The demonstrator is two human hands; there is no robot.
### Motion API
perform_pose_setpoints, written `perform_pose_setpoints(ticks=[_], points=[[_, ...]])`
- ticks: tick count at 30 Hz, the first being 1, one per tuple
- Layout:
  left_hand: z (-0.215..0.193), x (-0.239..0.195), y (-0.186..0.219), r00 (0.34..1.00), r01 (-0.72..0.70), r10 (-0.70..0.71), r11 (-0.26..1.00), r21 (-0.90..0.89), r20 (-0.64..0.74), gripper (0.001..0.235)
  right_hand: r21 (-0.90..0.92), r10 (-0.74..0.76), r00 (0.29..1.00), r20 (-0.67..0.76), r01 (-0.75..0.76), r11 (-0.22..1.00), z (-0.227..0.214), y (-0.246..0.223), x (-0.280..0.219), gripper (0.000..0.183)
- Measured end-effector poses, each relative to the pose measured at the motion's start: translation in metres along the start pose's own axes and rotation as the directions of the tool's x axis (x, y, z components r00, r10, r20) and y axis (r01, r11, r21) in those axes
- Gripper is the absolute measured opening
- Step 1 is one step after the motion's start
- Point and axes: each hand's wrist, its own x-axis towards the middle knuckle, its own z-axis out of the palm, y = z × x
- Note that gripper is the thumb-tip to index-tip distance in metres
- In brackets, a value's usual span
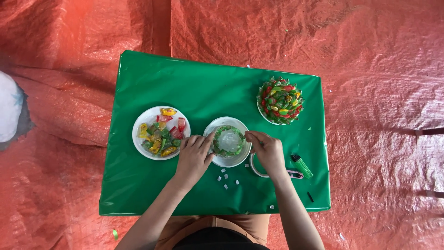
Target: Assembling a decorative offering by precisely attaching small green pieces to a circular base.
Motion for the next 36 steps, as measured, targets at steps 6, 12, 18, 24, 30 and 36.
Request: perform_pose_setpoints(ticks=[6, 12, 18, 24, 30, 36], points=[[-0.005, -0.004, 0.012, 0.995, 0.033, -0.035, 0.999, -0.018, -0.095, 0.067, -0.033, 0.047, 0.999, 0.008, -0.047, 0.998, 0.007, 0.012, 0.003, 0.008], [0.005, -0.001, 0.008, 0.988, 0.051, -0.059, 0.997, -0.059, -0.143, 0.069, -0.055, 0.084, 0.996, -0.017, -0.085, 0.995, 0.016, 0.020, -0.006, 0.008], [0.014, 0.003, -0.002, 0.985, 0.051, -0.063, 0.996, -0.079, -0.161, 0.071, -0.009, 0.140, 0.990, -0.025, -0.140, 0.990, 0.019, 0.024, -0.009, 0.010], [-0.001, 0.000, 0.010, 0.978, 0.029, -0.055, 0.991, -0.129, -0.202, 0.070, -0.007, 0.145, 0.989, -0.021, -0.146, 0.989, 0.021, 0.027, -0.009, 0.012], [0.008, -0.001, 0.012, 0.982, 0.061, -0.092, 0.981, -0.184, -0.165, 0.087, 0.033, 0.153, 0.988, 0.016, -0.154, 0.988, 0.020, 0.016, -0.014, 0.011], [0.009, 0.007, 0.012, 0.980, 0.071, -0.097, 0.986, -0.150, -0.174, 0.091, -0.110, 0.110, 0.994, -0.028, -0.112, 0.988, 0.011, 0.021, -0.023, 0.011]])
